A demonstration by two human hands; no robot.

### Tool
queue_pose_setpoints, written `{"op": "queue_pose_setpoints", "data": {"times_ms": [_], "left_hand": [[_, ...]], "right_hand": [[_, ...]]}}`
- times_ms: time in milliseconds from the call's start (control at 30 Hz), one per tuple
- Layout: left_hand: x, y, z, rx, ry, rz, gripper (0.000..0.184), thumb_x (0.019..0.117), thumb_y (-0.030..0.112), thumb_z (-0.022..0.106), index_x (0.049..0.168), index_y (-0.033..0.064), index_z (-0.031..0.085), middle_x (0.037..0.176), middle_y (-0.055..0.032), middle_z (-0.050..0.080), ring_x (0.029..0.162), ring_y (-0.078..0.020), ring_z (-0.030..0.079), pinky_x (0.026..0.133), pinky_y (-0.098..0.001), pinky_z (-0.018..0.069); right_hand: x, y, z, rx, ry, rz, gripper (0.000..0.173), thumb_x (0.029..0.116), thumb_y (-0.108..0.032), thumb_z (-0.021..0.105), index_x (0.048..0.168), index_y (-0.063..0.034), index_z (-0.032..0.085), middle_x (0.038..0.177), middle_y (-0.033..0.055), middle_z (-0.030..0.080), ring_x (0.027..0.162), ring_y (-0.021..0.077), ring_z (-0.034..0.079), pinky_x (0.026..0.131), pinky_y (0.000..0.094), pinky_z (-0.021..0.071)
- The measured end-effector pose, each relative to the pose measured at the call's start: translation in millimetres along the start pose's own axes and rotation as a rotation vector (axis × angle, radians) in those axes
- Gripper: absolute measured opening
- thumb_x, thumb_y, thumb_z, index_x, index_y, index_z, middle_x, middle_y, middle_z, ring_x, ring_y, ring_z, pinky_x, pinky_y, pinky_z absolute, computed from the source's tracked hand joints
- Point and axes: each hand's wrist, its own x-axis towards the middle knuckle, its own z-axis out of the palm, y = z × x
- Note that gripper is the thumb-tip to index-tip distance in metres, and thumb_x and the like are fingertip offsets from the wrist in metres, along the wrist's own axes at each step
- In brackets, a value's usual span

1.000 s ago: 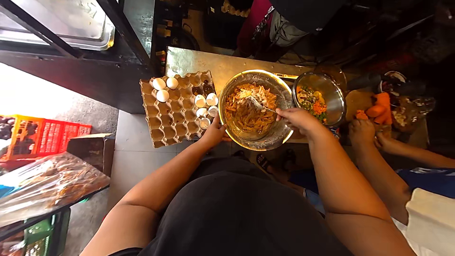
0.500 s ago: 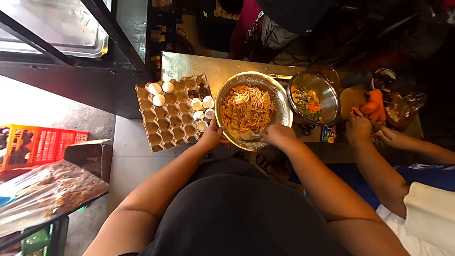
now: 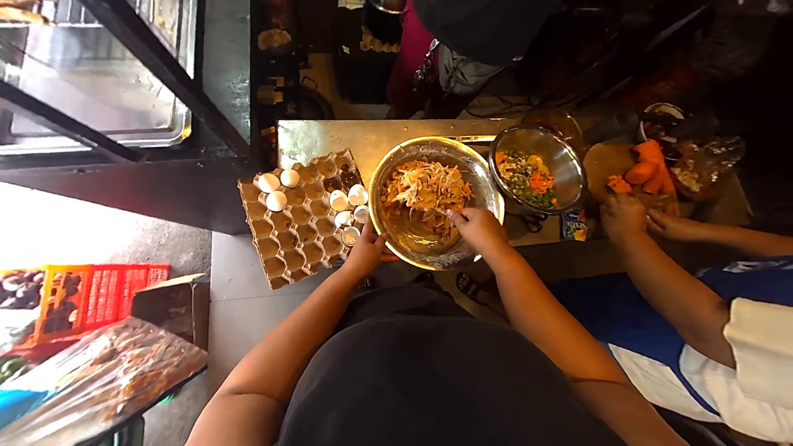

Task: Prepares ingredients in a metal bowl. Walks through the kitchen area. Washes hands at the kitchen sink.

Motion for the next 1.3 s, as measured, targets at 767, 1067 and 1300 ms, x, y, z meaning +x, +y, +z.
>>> {"op": "queue_pose_setpoints", "data": {"times_ms": [767,1067,1300], "left_hand": [[-3,4,6,0.011,0.059,-0.008,0.062,0.1109,0.008,0.039,0.162,0.0134,0.005,0.11,-0.0209,0.064,0.083,-0.0261,0.075,0.075,-0.0398,0.0657],[-5,3,5,-0.004,0.047,-0.004,0.063,0.1112,0.009,0.039,0.163,0.016,0.004,0.11,-0.0211,0.065,0.081,-0.0257,0.075,0.076,-0.0397,0.0651],[-6,0,6,-0.007,0.06,0.016,0.062,0.1108,0.009,0.041,0.163,0.017,0.008,0.112,-0.0222,0.065,0.08,-0.0281,0.075,0.075,-0.0417,0.0656]], "right_hand": [[56,-46,-12,-0.043,-0.097,-0.173,0.027,0.1051,-0.023,0.055,0.125,-0.0141,0.071,0.125,0.0192,0.07,0.121,0.0416,0.064,0.098,0.0695,0.0481],[16,-24,-77,-0.519,-0.119,-0.195,0.024,0.1058,-0.027,0.057,0.12,-0.0177,0.074,0.116,0.0217,0.072,0.112,0.0474,0.066,0.087,0.0729,0.0494],[70,-34,-70,-0.27,-0.041,-0.164,0.033,0.1096,-0.018,0.044,0.134,-0.01,0.064,0.132,0.0251,0.065,0.128,0.0469,0.059,0.101,0.0715,0.0444]]}}
